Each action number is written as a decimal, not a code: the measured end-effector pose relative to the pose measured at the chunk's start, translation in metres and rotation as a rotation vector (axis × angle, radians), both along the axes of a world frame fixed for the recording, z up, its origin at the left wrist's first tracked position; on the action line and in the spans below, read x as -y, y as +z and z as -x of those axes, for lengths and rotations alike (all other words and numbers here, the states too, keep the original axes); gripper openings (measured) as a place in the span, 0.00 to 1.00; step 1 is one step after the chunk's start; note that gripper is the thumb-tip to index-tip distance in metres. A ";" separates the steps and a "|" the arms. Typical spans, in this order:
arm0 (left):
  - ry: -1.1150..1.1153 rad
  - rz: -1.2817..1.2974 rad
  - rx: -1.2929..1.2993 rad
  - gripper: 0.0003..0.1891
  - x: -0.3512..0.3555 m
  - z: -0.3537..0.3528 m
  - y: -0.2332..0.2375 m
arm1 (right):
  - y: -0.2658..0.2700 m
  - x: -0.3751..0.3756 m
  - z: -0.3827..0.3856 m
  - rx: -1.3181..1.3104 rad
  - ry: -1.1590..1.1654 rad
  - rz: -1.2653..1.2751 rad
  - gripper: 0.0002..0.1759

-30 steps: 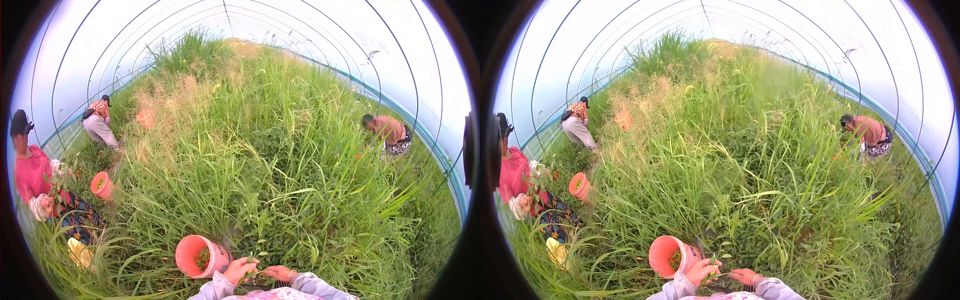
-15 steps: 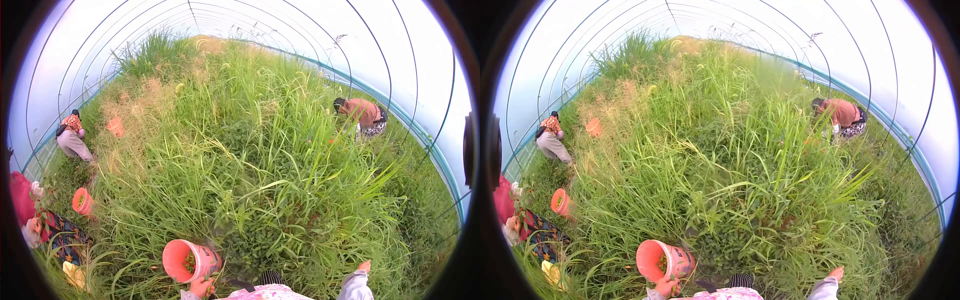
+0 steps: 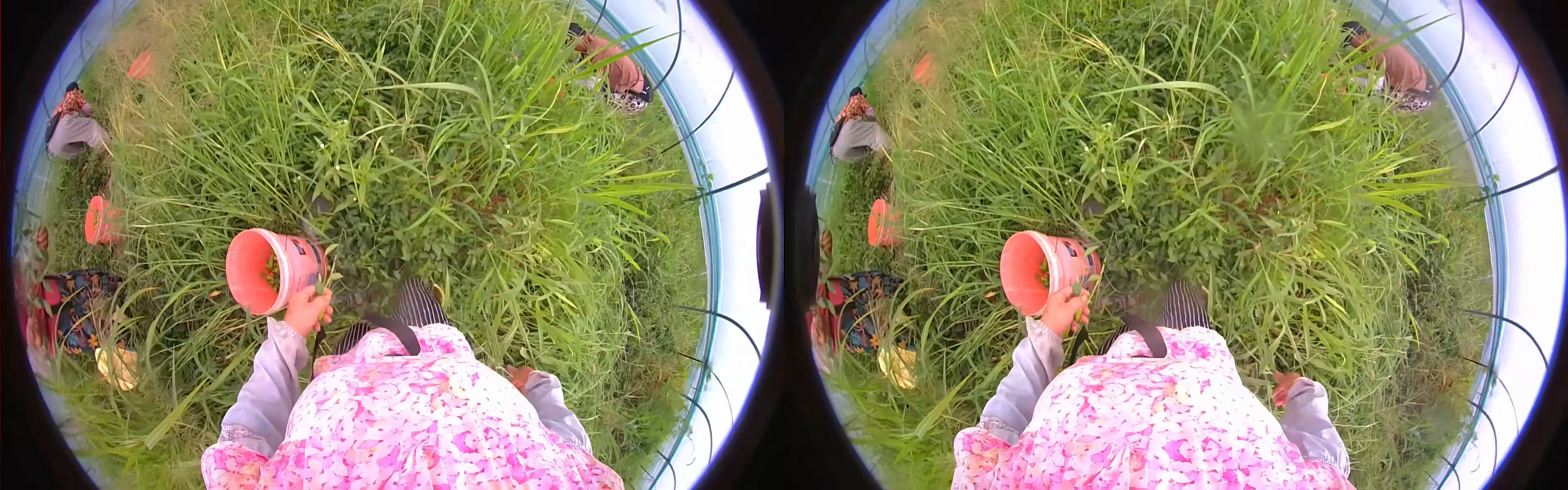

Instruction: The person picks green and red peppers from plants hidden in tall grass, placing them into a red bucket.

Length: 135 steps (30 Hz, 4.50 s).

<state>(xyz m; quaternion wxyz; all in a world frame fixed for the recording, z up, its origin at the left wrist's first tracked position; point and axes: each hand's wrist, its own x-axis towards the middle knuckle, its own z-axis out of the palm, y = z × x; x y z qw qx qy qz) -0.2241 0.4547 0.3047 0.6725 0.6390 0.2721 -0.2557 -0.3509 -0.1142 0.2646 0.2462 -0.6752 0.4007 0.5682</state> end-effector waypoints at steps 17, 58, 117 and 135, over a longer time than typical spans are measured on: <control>-0.437 0.159 -0.097 0.11 0.131 -0.105 -0.046 | -0.001 -0.273 -0.315 0.945 0.882 -1.031 0.16; -0.110 -0.465 -0.192 0.20 0.054 -0.130 -0.430 | -0.386 -0.386 -0.356 0.425 1.198 -0.655 0.20; 0.750 0.402 -0.240 0.14 -0.008 -0.145 -0.424 | -0.401 -0.361 -0.393 0.503 0.929 -0.813 0.20; -0.105 -0.750 -0.141 0.24 0.036 -0.227 -0.489 | -0.424 -0.357 -0.366 0.650 1.475 -0.839 0.22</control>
